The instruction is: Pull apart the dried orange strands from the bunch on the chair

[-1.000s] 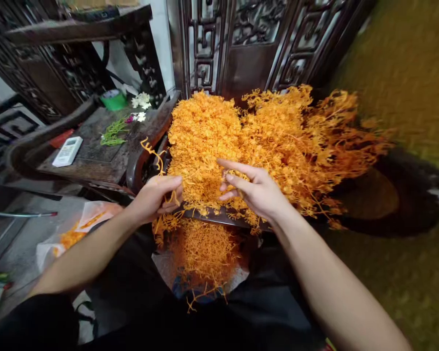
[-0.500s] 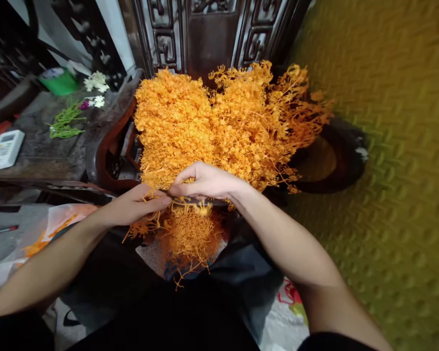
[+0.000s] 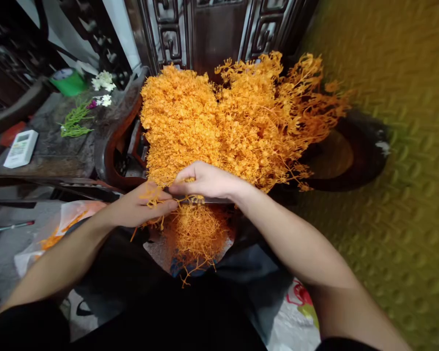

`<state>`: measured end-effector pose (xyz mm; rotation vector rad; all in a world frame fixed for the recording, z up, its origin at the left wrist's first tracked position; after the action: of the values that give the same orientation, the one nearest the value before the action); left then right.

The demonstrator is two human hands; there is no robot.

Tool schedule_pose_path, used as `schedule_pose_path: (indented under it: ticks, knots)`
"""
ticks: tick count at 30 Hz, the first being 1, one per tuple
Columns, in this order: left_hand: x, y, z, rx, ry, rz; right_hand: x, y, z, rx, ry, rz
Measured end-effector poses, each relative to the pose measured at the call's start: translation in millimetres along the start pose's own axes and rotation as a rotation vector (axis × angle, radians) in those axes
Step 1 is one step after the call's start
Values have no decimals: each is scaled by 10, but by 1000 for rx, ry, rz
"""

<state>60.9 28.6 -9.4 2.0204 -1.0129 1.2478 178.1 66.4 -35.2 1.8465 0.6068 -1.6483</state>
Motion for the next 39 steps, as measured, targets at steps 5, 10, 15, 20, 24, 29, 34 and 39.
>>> schedule_pose_path:
  ticks: [5, 10, 15, 20, 24, 29, 34, 39]
  knots:
    - [143, 65, -22, 38, -33, 83, -30, 168, -925, 740, -359, -170]
    - [11, 126, -248, 279, 3, 6, 90, 230, -1016, 732, -424, -80]
    - [-167, 157, -343, 413, 126, -29, 69, 124, -239, 449, -485, -33]
    - [-90, 126, -241, 375, 50, -55, 41, 93, -236, 561, -403, -92]
    - [16, 117, -109, 261, 49, 7, 112, 233, -909, 972, -483, -236]
    - [-133, 176, -212, 396, 245, -61, 72, 288, -994, 863, -525, -140]
    - [-285, 155, -428, 654, 330, -133, -102, 353, -527, 646, -514, -97]
    - [-371, 85, -574, 864, 526, -134, -211, 286, -117, 382, -41, -136]
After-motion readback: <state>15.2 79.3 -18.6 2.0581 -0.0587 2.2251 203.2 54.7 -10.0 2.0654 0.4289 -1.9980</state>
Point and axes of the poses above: each hand's wrist, its own y-axis away from the middle knuckle, its own z-axis out of the palm, x = y × z, the point moved 7 cm from there along -y, towards the middle knuckle, and after that the axes turned 1 degree about -z, right-handed, at the moved point
